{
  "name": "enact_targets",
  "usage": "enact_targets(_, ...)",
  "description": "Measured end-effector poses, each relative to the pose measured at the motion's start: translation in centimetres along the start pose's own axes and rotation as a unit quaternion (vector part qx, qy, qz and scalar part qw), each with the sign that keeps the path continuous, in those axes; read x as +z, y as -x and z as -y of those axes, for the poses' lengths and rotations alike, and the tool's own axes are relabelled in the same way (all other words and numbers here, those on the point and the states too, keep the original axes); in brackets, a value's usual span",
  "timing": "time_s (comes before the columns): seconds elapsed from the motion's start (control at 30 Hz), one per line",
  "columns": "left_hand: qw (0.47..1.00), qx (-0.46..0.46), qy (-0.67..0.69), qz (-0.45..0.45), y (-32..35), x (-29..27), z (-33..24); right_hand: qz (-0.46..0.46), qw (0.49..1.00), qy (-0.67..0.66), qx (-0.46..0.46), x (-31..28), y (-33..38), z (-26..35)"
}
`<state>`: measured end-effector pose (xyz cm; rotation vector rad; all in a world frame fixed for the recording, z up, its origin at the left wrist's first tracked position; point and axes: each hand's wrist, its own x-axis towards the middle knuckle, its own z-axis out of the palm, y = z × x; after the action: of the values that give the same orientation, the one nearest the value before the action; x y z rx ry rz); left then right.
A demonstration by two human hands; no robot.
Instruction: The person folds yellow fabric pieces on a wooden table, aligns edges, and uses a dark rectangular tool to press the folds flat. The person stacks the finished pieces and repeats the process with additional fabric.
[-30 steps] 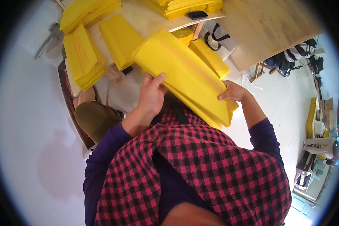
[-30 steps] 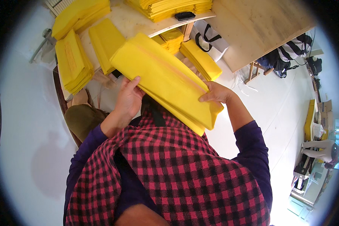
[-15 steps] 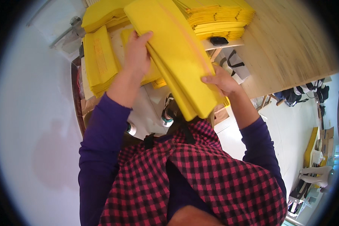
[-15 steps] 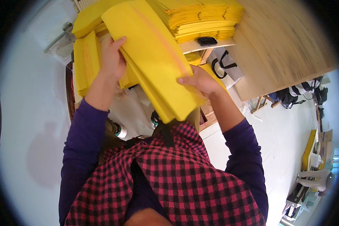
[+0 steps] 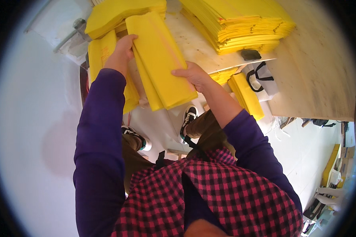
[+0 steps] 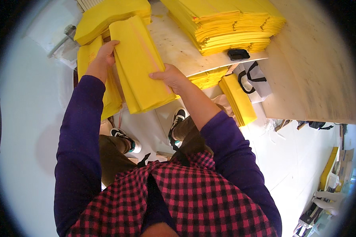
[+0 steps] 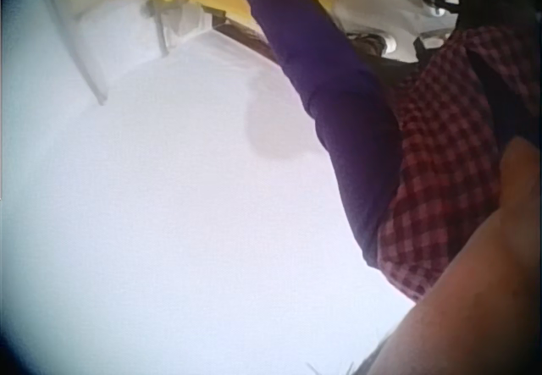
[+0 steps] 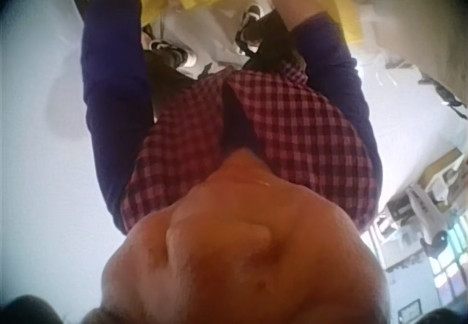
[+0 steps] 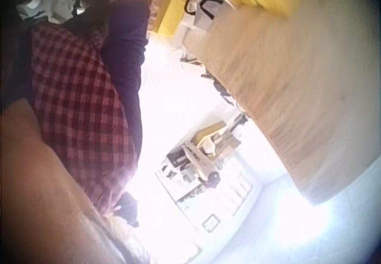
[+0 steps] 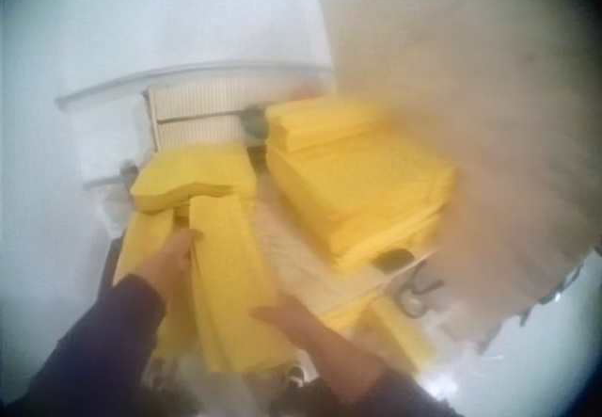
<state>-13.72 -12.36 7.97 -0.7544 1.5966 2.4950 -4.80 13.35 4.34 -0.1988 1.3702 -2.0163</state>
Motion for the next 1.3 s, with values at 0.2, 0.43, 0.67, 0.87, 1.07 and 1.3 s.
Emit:
enact_targets(0.2, 0.993, 0.022, -0.107, -0.051, -0.1, 0.0, 3.0, -0.096, 0.977, 0.192, 0.007, -1.6, -2.6, -2.5)
enact_targets(0.43, 0.979, 0.056, -0.133, -0.144, 3.3, 1.1, 2.9, -0.111, 0.972, 0.207, -0.006, -1.9, -2.7, -2.4)
enact_targets(0.67, 0.983, 0.084, -0.111, -0.118, 5.2, -0.8, 3.8, -0.005, 0.999, -0.033, 0.022, -2.2, -2.8, -1.2)
enact_targets(0.87, 0.989, 0.036, -0.071, -0.121, 5.9, -1.4, 5.0, 0.049, 0.985, -0.161, 0.024, -2.9, -3.1, -0.7)
enact_targets(1.07, 0.995, 0.022, 0.016, -0.098, 6.7, -0.3, 6.2, 0.091, 0.974, -0.208, 0.023, -3.2, -3.2, -0.8)
enact_targets(1.3, 0.993, 0.016, 0.114, 0.006, 8.5, 1.8, 7.0, 0.085, 0.974, -0.209, 0.006, -3.4, -2.8, -1.2)
